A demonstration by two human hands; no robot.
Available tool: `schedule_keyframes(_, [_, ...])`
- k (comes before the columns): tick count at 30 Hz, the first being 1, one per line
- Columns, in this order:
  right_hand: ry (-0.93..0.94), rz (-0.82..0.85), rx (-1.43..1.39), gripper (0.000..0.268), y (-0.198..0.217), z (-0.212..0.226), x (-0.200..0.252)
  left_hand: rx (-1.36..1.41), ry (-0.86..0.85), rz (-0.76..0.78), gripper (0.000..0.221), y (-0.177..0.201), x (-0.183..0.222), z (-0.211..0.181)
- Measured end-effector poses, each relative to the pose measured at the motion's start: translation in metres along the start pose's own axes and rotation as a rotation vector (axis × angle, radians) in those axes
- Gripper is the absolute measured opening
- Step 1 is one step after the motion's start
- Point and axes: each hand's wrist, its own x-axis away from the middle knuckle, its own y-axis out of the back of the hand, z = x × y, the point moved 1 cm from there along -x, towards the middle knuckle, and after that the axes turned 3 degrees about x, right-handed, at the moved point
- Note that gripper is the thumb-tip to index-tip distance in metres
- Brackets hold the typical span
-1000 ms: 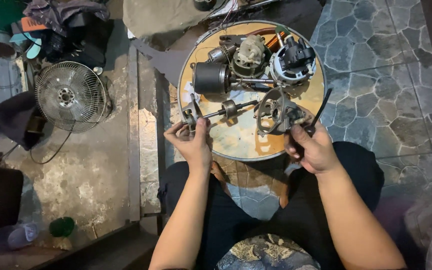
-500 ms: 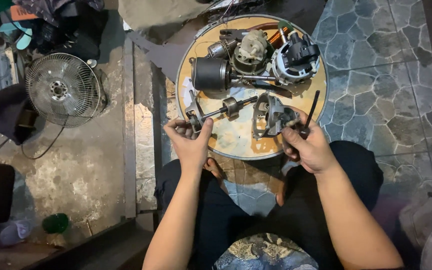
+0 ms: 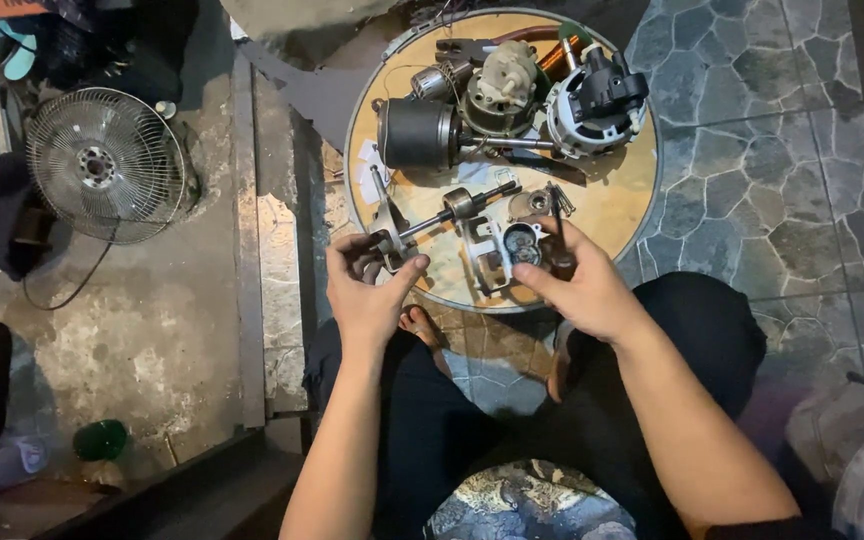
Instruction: Disassembling a small electric motor and gearbox assembly using a screwdriver to pry and unscrew parts.
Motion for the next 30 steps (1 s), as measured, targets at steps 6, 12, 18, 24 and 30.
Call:
schedule_keyframes(6, [0.090, -0.040, 0.197, 0.059, -0.009, 0.012, 0.009, 0.080, -0.084, 0.040, 0.095, 0.006, 0.000, 0.015])
schedule_keyframes(12, [0.381, -0.077, 0.460, 0.060, 0.001, 0.025, 0.008, 0.114, -0.189, 0.121, 0.093, 0.013, 0.004, 0.032])
schedule_keyframes(18, [0.397, -0.020, 0.695, 0.059, -0.021, 0.049, 0.012, 0.046, -0.367, 0.011, 0.071, 0.016, 0.011, 0.043])
schedule_keyframes(24, [0.485, -0.093, 0.749, 0.063, -0.035, 0.029, 0.007, -0.043, -0.828, -0.185, 0.044, 0.001, 0.034, 0.042])
schedule_keyframes(30, [0.400, 0.026, 0.697, 0.065, -0.022, 0.043, 0.012, -0.153, -0.715, 0.216, 0.062, -0.025, 0.055, 0.021])
